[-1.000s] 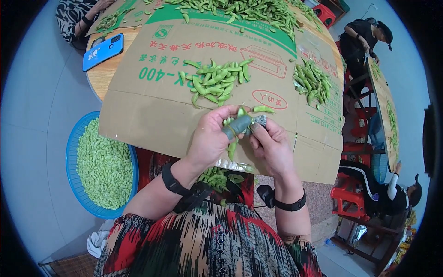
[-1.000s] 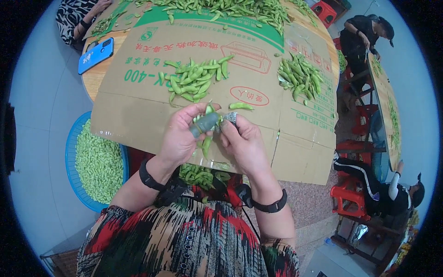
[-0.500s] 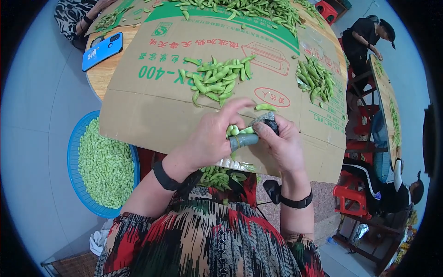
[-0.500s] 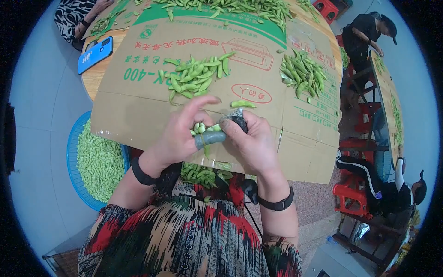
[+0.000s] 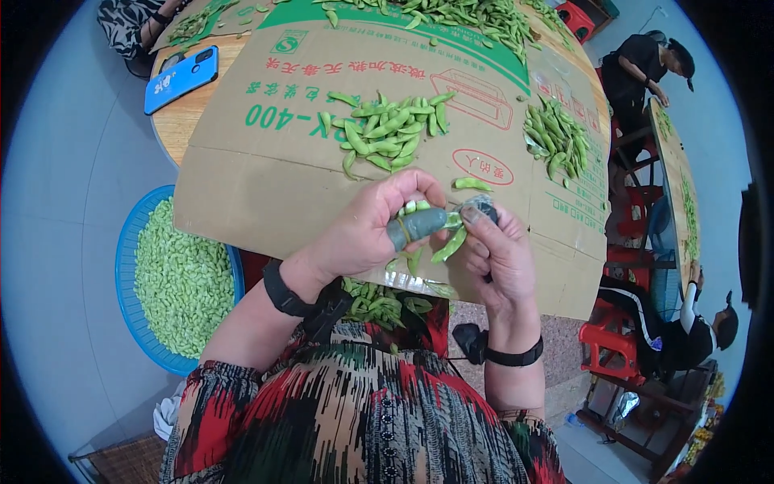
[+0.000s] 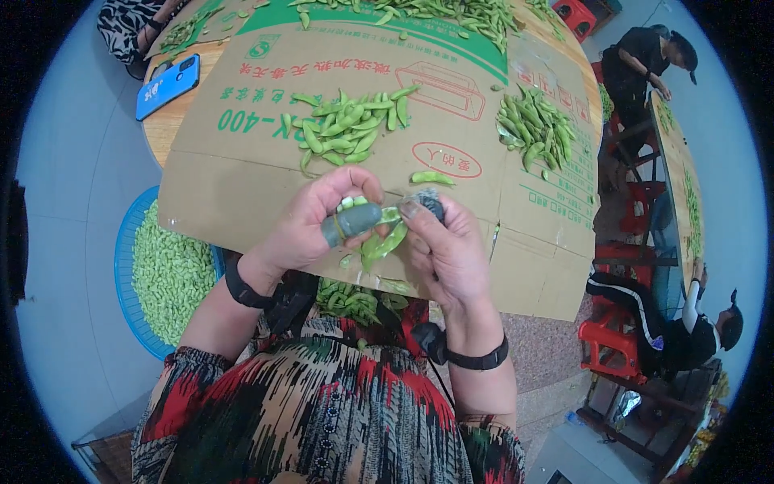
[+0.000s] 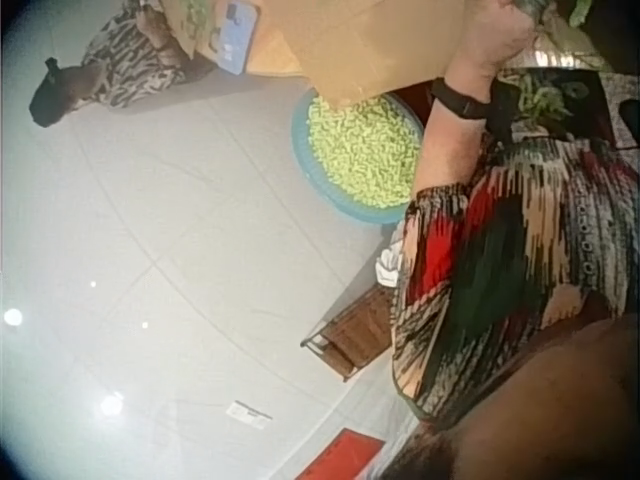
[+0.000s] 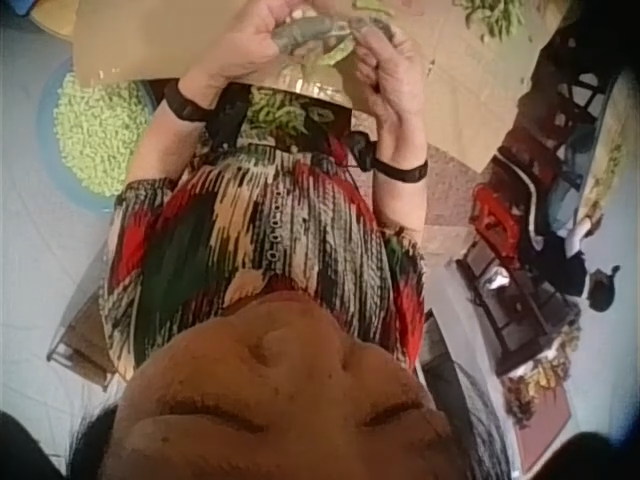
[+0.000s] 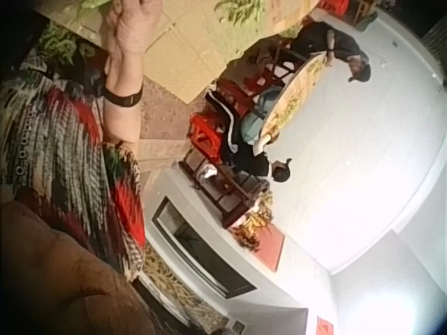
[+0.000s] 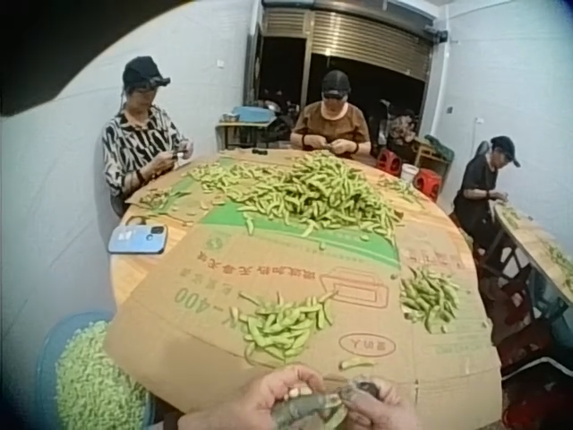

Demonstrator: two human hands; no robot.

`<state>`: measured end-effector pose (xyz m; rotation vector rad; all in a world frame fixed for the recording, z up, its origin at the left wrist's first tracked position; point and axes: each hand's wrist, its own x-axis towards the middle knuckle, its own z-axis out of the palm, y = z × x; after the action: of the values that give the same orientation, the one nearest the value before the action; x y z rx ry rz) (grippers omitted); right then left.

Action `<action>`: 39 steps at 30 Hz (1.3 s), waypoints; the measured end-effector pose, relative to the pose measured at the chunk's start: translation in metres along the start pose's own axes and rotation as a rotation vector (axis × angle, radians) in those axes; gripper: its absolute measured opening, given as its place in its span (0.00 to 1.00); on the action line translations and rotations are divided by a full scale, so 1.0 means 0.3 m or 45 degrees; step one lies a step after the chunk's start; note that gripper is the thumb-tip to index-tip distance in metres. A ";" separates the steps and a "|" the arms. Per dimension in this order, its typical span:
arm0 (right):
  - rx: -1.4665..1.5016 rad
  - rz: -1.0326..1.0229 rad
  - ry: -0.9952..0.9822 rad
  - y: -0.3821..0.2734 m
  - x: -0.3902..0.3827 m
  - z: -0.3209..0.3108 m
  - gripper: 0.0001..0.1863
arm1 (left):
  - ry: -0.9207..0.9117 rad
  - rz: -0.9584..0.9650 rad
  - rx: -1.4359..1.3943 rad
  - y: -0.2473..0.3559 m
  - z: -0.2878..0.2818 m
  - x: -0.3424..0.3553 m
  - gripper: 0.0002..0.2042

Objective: Peeling green beans by hand into a collection basket.

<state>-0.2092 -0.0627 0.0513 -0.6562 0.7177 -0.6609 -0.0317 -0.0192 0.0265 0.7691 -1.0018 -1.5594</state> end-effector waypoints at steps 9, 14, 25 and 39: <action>-1.021 -0.431 0.302 0.040 0.004 -0.010 0.08 | 0.137 0.416 1.367 -0.012 0.008 -0.005 0.10; -1.419 -0.644 0.370 0.083 -0.002 -0.002 0.09 | 0.126 0.334 1.546 -0.037 0.032 -0.026 0.11; -0.855 -0.307 0.122 0.007 -0.026 0.008 0.09 | 0.427 -0.121 0.411 -0.032 -0.009 -0.059 0.06; -2.696 -0.593 0.475 -0.042 0.118 -0.006 0.16 | 0.217 -0.100 -0.424 -0.029 -0.037 -0.061 0.07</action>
<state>-0.1940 -0.0966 0.0463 -2.7325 1.5322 -0.1716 -0.0218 -0.0032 0.0133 0.6987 -0.5745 -1.6437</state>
